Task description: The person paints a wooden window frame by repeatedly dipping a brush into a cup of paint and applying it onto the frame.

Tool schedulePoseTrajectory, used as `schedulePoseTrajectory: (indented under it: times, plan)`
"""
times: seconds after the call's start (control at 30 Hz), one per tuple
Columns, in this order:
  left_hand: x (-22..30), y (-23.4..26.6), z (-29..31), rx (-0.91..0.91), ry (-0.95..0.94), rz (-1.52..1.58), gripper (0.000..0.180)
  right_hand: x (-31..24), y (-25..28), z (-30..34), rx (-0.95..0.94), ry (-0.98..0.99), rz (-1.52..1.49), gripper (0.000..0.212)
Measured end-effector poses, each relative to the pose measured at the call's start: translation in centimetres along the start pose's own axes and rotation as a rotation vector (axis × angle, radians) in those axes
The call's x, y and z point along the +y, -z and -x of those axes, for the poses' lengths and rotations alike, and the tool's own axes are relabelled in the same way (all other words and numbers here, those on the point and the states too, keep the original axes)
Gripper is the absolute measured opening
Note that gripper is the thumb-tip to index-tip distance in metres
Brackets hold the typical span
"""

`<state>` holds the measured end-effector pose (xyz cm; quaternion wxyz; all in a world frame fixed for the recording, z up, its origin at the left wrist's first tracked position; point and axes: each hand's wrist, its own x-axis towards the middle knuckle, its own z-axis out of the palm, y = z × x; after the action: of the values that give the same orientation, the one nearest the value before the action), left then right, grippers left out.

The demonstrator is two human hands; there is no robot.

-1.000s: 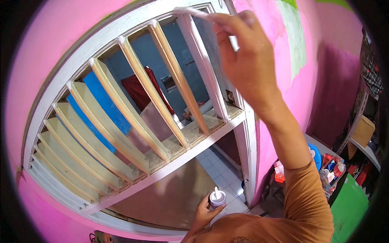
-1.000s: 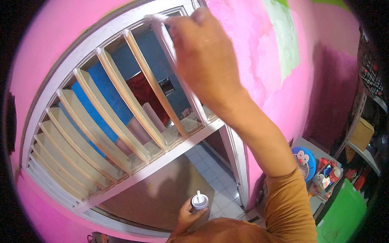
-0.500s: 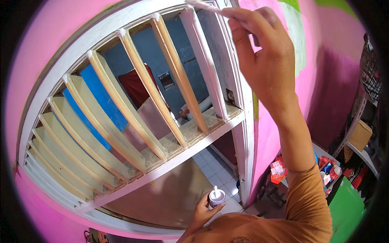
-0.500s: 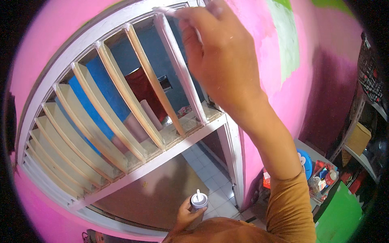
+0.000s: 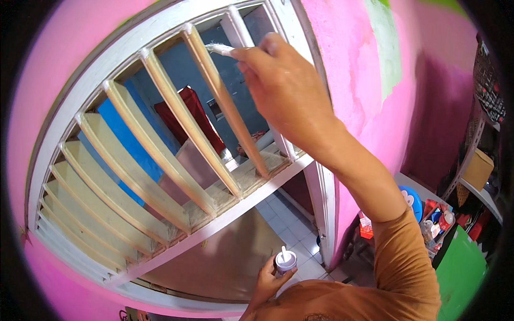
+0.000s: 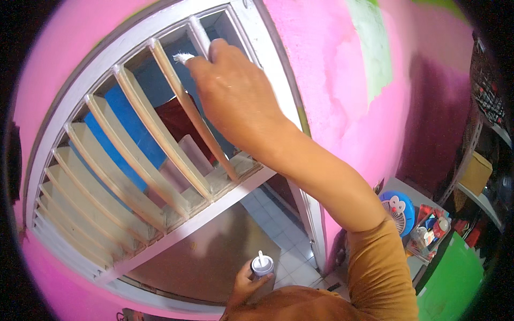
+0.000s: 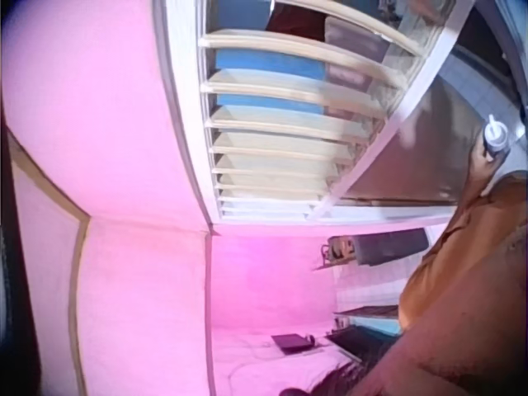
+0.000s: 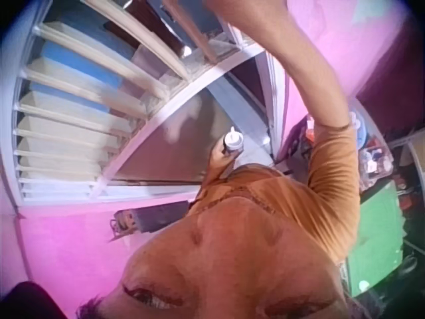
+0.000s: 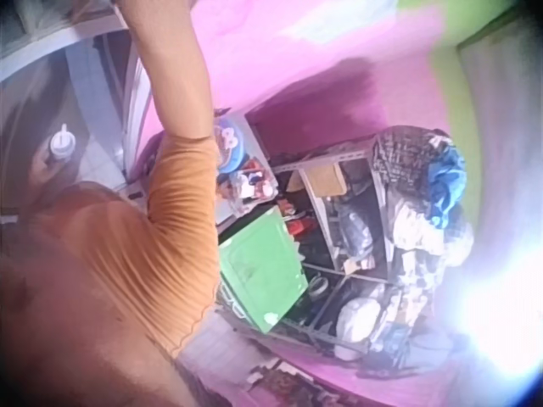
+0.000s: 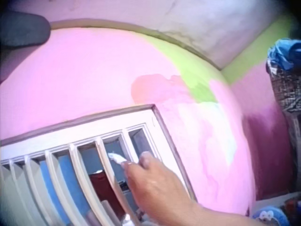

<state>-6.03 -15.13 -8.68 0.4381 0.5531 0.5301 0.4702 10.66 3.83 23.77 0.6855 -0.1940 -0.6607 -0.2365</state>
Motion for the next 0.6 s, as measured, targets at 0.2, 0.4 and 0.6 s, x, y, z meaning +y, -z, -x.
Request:
schedulePoseTrajectory:
  times: [0.2, 0.4, 0.6]
  plan:
    - [-1.2, -0.2, 0.0, 0.043, 0.072, 0.103, 0.055, 0.3, -1.9, -1.7, -0.026, 0.009, 0.062, 0.029]
    - [-1.5, 0.0, -0.1, 0.056, 0.077, 0.096, 0.055, 0.4, -2.4, -3.0, 0.115, 0.149, 0.071, 0.012]
    - [-1.4, 0.2, 0.2, 0.055, 0.078, 0.104, 0.056, -0.6, -1.5, -1.1, 0.086, 0.119, 0.034, 0.012]
